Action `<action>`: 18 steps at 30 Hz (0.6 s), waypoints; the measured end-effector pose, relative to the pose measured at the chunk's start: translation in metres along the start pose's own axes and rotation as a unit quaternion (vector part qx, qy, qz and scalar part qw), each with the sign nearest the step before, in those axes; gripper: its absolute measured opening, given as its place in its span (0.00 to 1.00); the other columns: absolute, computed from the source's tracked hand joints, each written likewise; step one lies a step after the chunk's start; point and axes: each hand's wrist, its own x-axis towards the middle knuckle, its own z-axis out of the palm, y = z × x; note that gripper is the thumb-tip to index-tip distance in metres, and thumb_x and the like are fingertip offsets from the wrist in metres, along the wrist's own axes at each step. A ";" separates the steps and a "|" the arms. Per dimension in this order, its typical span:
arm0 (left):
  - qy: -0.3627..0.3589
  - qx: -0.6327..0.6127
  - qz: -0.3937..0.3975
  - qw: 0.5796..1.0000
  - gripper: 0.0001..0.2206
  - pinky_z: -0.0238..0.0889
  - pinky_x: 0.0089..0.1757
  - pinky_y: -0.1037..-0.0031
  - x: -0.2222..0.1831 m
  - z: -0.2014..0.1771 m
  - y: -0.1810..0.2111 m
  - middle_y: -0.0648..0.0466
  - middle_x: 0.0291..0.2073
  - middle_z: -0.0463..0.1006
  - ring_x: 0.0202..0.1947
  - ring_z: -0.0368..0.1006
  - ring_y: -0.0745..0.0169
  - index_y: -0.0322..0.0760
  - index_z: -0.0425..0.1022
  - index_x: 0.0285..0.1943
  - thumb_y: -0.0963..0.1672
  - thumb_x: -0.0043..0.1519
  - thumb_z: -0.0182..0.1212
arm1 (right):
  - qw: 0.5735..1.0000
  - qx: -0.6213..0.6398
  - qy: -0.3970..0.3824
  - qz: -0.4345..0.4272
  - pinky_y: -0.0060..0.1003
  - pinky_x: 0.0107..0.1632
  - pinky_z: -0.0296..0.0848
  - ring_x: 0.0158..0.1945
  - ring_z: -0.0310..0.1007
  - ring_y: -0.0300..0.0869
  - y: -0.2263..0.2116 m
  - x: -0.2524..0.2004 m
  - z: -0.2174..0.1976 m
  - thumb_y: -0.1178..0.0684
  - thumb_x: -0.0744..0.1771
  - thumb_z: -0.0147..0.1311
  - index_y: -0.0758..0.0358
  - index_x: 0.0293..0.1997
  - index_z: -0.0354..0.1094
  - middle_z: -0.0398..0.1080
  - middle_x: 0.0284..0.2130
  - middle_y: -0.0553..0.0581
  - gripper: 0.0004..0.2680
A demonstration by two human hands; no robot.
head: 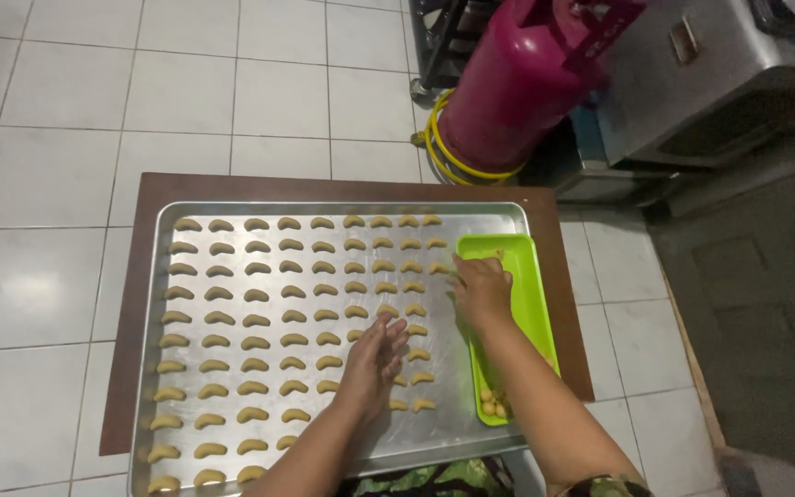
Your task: Shaping small dough balls into crescent-shaped pastries and arranging them on a baking tray.
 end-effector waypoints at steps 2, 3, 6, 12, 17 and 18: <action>-0.010 -0.024 -0.011 1.000 0.26 0.56 0.33 0.82 -0.001 -0.002 -0.007 0.45 0.59 0.75 0.48 0.70 0.63 0.34 0.63 0.74 0.47 0.66 0.50 | 0.999 0.033 -0.018 0.035 0.42 0.51 0.66 0.47 0.72 0.46 0.012 -0.022 -0.024 0.51 0.62 0.61 0.53 0.49 0.77 0.79 0.41 0.50 0.12; -0.021 -0.053 -0.011 0.998 0.25 0.55 0.30 0.83 0.001 -0.002 -0.009 0.44 0.58 0.75 0.44 0.70 0.63 0.35 0.63 0.73 0.46 0.66 0.52 | 0.996 0.066 -0.032 0.059 0.40 0.49 0.74 0.43 0.75 0.47 0.018 -0.029 -0.036 0.51 0.61 0.61 0.56 0.39 0.81 0.80 0.37 0.51 0.08; -0.004 0.005 -0.054 0.998 0.27 0.56 0.58 0.62 -0.011 0.006 -0.012 0.44 0.61 0.73 0.59 0.67 0.51 0.36 0.63 0.75 0.49 0.65 0.47 | 0.937 0.033 -0.284 0.202 0.38 0.54 0.77 0.47 0.80 0.45 -0.001 -0.062 -0.100 0.53 0.61 0.66 0.54 0.48 0.79 0.80 0.45 0.52 0.12; -0.050 0.137 -0.076 0.986 0.32 0.41 0.70 0.56 -0.035 0.027 -0.018 0.46 0.77 0.59 0.76 0.53 0.46 0.43 0.50 0.81 0.57 0.70 0.42 | 0.920 -0.076 -0.372 0.100 0.55 0.62 0.68 0.67 0.62 0.54 0.022 -0.131 -0.106 0.43 0.63 0.64 0.42 0.61 0.73 0.68 0.62 0.52 0.19; -0.056 0.145 -0.094 0.983 0.33 0.38 0.70 0.55 -0.051 0.035 -0.023 0.46 0.78 0.56 0.77 0.51 0.46 0.44 0.47 0.82 0.58 0.70 0.40 | 0.939 -0.060 -0.337 0.042 0.55 0.63 0.67 0.69 0.59 0.55 0.040 -0.169 -0.072 0.54 0.65 0.59 0.51 0.62 0.71 0.65 0.64 0.56 0.17; -0.058 0.147 -0.100 0.982 0.33 0.37 0.71 0.56 -0.053 0.036 -0.023 0.46 0.78 0.55 0.78 0.49 0.46 0.43 0.46 0.82 0.58 0.70 0.40 | 0.955 -0.070 -0.287 0.011 0.52 0.59 0.70 0.65 0.63 0.53 0.048 -0.175 -0.060 0.53 0.64 0.61 0.51 0.58 0.73 0.69 0.60 0.54 0.15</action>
